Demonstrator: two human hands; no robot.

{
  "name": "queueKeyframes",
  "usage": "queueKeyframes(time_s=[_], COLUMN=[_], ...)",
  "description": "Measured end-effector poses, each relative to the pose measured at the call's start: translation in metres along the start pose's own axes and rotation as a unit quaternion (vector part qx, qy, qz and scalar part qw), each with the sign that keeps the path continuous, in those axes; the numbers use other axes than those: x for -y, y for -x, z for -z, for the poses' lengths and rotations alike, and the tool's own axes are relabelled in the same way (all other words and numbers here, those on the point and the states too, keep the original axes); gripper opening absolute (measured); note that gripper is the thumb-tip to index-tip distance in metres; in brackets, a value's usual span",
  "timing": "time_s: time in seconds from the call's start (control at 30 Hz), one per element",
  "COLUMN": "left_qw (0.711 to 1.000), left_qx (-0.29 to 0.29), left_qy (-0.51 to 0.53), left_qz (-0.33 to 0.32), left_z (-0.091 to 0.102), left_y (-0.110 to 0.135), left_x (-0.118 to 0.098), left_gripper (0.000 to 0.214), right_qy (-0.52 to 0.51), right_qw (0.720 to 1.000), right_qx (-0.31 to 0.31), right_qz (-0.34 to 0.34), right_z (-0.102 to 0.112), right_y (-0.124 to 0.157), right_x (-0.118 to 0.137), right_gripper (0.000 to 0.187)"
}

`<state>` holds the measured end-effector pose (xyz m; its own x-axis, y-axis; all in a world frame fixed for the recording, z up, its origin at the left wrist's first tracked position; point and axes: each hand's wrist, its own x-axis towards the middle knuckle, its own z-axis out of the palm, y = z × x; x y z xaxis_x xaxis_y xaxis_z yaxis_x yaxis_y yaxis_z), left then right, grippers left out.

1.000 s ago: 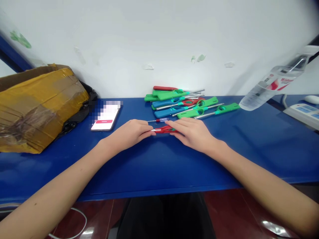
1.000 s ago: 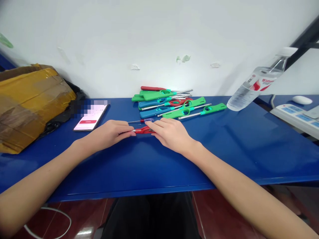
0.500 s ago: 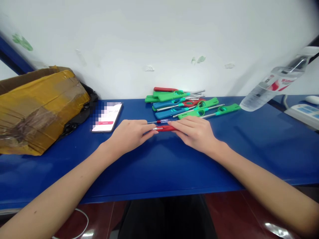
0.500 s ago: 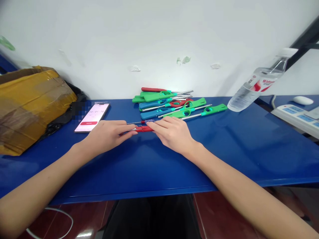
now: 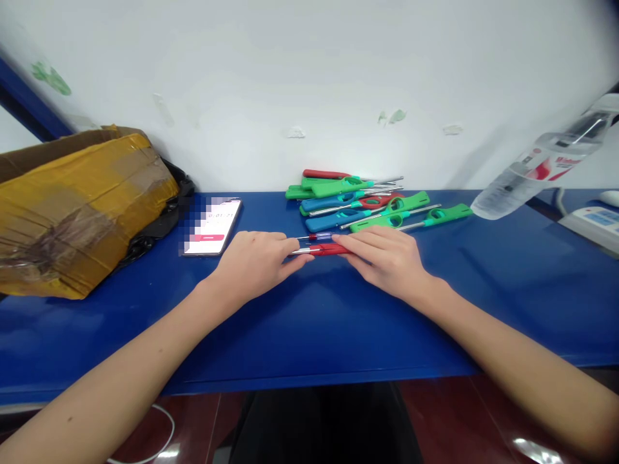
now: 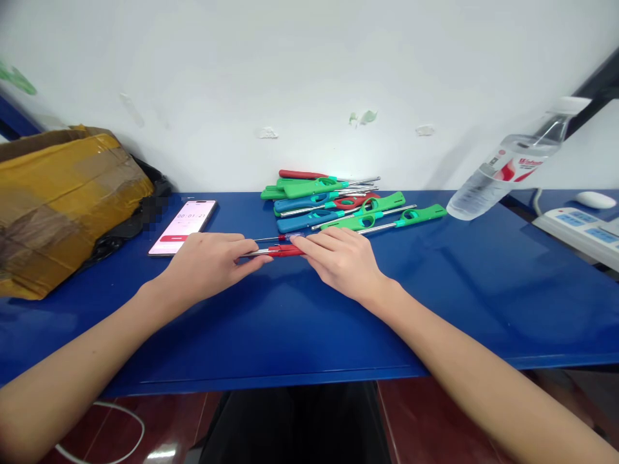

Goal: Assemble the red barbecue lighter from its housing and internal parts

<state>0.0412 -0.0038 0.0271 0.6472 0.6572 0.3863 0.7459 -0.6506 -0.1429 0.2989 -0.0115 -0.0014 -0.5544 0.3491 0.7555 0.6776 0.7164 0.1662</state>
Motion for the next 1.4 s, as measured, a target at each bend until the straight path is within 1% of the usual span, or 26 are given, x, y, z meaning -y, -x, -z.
queueKeyframes(time_s=[0.17,0.3,0.47,0.57,0.7,0.8,0.97,1.13,1.27,1.4], left_qw=[1.000,1.000,0.999,0.999,0.996,0.995,0.989,0.985,0.983,0.988], left_qx=[0.004,0.021,0.029,0.035,0.059,0.063,0.084,0.080,0.092,0.092], left_qy=[-0.011,-0.013,-0.005,0.015,0.054,0.076,0.106,0.140,0.142,0.114], left_qz=[0.002,-0.001,-0.017,-0.030,-0.035,-0.031,-0.052,-0.066,-0.069,-0.057], left_z=[0.000,-0.001,-0.003,-0.005,-0.010,-0.012,-0.011,-0.011,-0.011,-0.010], left_y=[-0.001,-0.001,-0.001,-0.002,-0.003,-0.004,-0.005,-0.006,-0.007,-0.007], left_x=[0.000,0.001,-0.004,-0.011,-0.017,-0.018,-0.015,-0.016,-0.017,-0.016], left_gripper=[0.044,0.045,0.034,0.034,0.026,0.026,0.025,0.027,0.026,0.028], right_qy=[-0.011,-0.014,-0.025,-0.030,-0.028,-0.028,-0.040,-0.048,-0.056,-0.038], right_qw=[1.000,0.999,0.998,0.998,0.998,0.999,0.998,0.997,0.997,0.998], right_qx=[0.019,0.036,0.048,0.046,0.049,0.046,0.052,0.063,0.059,0.050], right_qz=[-0.011,-0.015,-0.019,-0.011,0.000,0.006,0.010,0.008,0.013,-0.005], right_z=[0.000,0.000,-0.002,-0.004,-0.004,-0.004,-0.005,-0.006,-0.006,-0.006], right_y=[0.000,0.001,0.000,0.000,0.000,0.000,-0.001,-0.001,0.000,0.000], right_x=[-0.001,-0.001,0.001,0.003,0.007,0.009,0.012,0.013,0.013,0.014], right_gripper=[0.028,0.025,0.024,0.023,0.024,0.025,0.027,0.026,0.023,0.020])
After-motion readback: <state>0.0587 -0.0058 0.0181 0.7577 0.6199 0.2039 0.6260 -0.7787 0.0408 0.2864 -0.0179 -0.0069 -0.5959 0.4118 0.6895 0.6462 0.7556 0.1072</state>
